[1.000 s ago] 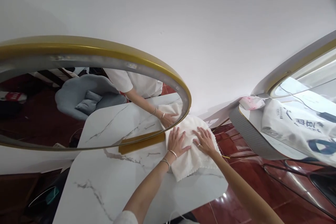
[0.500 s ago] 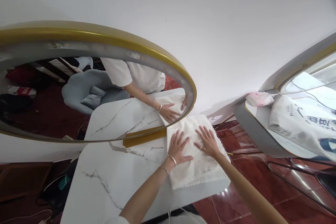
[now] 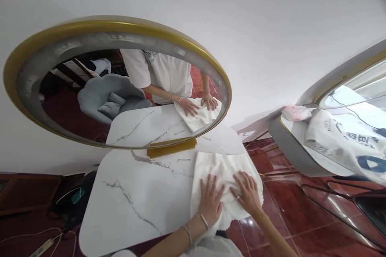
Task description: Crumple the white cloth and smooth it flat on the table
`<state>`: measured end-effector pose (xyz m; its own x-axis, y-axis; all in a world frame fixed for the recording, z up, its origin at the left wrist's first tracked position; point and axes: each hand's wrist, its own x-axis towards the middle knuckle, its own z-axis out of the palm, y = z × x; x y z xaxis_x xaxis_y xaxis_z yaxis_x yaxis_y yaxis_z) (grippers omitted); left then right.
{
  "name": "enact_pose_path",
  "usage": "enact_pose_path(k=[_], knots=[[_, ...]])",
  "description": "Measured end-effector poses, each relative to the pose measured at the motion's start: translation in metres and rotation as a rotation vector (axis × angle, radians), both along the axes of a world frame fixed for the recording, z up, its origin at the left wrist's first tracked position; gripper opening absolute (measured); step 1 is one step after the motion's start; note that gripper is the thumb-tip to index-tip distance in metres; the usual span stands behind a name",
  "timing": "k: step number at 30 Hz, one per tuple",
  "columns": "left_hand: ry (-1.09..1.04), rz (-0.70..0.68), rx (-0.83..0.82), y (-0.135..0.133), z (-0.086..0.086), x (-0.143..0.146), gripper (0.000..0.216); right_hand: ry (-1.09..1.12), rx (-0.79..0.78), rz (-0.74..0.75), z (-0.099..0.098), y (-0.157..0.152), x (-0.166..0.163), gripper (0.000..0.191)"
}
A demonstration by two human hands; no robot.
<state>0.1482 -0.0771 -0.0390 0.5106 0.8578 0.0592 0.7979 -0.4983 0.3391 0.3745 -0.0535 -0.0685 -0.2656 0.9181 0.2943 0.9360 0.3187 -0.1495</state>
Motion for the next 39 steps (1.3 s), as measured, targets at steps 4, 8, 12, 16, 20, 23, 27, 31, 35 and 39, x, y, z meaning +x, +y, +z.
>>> enact_pose_path(k=[4,8,12,16,20,23,27,31,35,39], knots=[[-0.052,-0.028,-0.05,-0.006,0.001,0.022,0.087,0.006,0.005,0.003,0.0,0.016,0.013,0.039],[-0.082,-0.035,-0.093,0.001,0.002,0.039,0.096,-0.005,0.012,-0.022,-0.006,0.022,0.029,0.042],[-0.095,-0.034,-0.128,0.005,0.005,0.038,0.086,-0.043,0.005,-0.093,-0.013,0.021,0.028,0.054],[-0.109,-0.014,-0.152,0.009,0.007,0.012,0.078,-0.077,-0.011,-0.159,-0.011,0.028,-0.005,0.052],[-0.084,0.052,-0.064,0.014,0.0,-0.031,0.08,-0.103,-0.068,-0.112,-0.002,0.051,-0.066,0.056],[-0.041,0.15,0.012,0.011,-0.009,-0.07,0.082,-0.097,-0.113,-0.038,0.004,0.066,-0.122,0.052],[0.029,0.221,0.048,-0.004,-0.012,-0.133,0.082,-0.068,-0.124,0.023,0.004,0.063,-0.196,0.053],[0.093,0.232,0.07,-0.025,-0.007,-0.188,0.079,-0.045,-0.098,0.09,0.002,0.044,-0.252,0.051],[0.105,0.253,0.086,-0.032,-0.009,-0.203,0.081,-0.037,-0.07,0.106,0.001,0.038,-0.266,0.05],[0.051,0.238,0.069,-0.02,-0.017,-0.178,0.091,-0.062,-0.072,0.041,-0.001,0.045,-0.239,0.048]])
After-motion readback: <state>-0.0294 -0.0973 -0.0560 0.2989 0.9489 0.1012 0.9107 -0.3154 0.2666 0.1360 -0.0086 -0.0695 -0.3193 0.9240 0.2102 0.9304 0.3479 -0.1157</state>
